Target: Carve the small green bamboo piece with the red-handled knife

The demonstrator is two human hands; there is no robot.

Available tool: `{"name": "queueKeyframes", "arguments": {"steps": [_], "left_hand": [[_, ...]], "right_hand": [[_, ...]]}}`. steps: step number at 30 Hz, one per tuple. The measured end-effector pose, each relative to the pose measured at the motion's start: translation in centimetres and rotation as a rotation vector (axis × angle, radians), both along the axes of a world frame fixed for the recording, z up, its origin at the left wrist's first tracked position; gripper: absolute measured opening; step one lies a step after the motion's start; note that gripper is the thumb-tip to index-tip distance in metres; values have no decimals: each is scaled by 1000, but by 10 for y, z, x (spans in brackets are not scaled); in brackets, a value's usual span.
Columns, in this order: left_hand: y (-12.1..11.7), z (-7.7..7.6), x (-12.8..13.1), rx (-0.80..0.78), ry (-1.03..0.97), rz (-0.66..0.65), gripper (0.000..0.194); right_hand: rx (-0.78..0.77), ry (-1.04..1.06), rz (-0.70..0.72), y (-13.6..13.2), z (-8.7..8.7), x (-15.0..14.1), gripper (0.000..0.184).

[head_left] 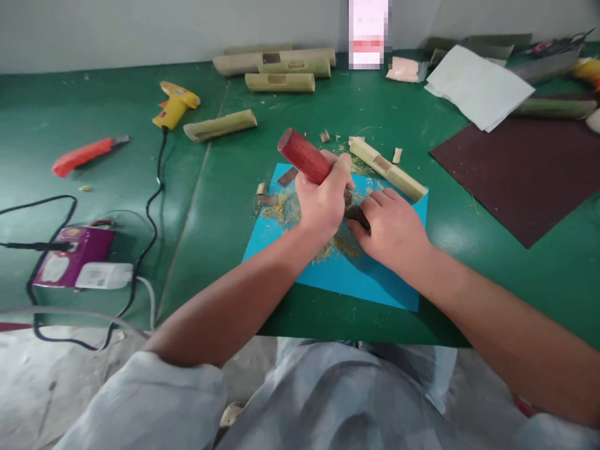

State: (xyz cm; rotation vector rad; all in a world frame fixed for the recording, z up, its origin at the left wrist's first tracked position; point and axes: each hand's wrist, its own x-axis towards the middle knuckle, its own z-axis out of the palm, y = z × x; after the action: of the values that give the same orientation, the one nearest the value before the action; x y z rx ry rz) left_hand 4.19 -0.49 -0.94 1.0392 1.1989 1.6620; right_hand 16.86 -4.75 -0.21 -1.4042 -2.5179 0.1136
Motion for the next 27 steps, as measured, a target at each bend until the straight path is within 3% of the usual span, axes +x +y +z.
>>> {"name": "queueKeyframes", "arguments": {"steps": [7,17,23,27], "left_hand": [[-3,4,2,-1,63,17,38],[1,-7,-1,52,11,14,35],[-1,4,2,51,94,-37,42],[-2,8,2,28,44,-57,44]], "right_hand": [[21,25,-4,0,-3,1,18],[-4,11,-1,0,-1,0,19],[28,49,14,0,-4,1,21],[33,101,31,-1,-7,-1,23]]}}
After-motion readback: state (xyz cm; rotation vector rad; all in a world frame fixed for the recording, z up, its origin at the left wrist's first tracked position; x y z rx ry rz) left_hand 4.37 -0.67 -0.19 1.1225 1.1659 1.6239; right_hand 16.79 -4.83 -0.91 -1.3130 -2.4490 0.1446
